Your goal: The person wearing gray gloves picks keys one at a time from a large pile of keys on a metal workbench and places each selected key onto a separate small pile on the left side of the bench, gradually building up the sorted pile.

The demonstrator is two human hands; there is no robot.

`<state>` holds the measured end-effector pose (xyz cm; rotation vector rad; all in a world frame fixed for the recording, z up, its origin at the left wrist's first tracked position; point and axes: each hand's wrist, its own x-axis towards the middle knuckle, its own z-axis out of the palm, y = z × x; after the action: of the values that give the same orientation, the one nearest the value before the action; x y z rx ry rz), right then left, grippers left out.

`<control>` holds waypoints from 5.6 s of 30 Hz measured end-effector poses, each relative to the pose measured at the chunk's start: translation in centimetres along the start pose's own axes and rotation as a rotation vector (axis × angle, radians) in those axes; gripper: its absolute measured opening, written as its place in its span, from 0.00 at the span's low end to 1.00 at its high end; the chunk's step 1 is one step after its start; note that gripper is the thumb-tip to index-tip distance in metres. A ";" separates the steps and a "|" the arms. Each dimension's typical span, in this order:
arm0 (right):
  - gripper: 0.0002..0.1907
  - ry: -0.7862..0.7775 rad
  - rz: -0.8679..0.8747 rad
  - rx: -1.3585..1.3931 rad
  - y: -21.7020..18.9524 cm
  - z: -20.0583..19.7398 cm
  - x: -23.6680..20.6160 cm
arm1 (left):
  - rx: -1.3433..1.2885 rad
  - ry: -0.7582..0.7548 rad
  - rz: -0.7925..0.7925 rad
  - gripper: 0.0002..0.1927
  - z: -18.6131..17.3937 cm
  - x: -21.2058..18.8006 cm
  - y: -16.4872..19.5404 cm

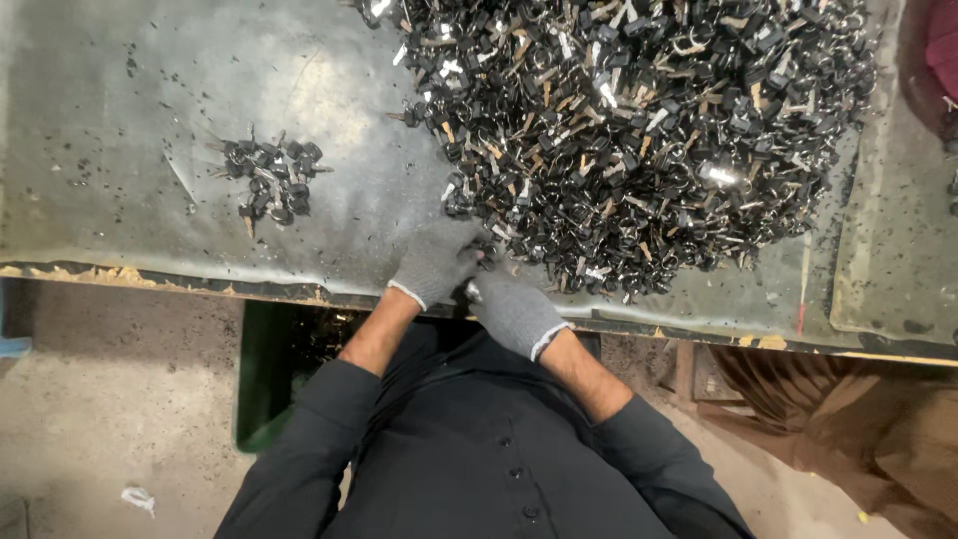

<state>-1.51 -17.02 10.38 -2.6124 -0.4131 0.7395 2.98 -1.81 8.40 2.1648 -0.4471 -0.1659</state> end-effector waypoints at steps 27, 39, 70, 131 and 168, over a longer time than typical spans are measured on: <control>0.09 0.199 0.143 -0.131 -0.9 -0.3 1.4 | 0.216 0.178 0.125 0.30 2.1 -2.5 -0.7; 0.14 0.189 0.198 0.089 -0.9 -1.8 1.0 | 0.247 0.173 0.077 0.38 1.5 -2.5 0.2; 0.08 0.231 0.014 -0.371 -1.6 -0.7 0.7 | 0.166 0.181 0.004 0.18 1.5 -2.6 0.7; 0.18 -0.003 0.304 0.019 1.3 -0.8 -0.5 | -0.033 -0.115 -0.349 0.17 0.6 -1.2 0.1; 0.26 0.072 0.216 0.191 1.2 -0.8 -0.1 | 0.181 0.209 -0.087 0.18 2.3 -2.7 0.0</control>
<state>-0.98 -18.37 10.47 -2.5166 -0.0365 0.7117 -0.15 -2.49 6.93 2.3504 -0.2559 0.0555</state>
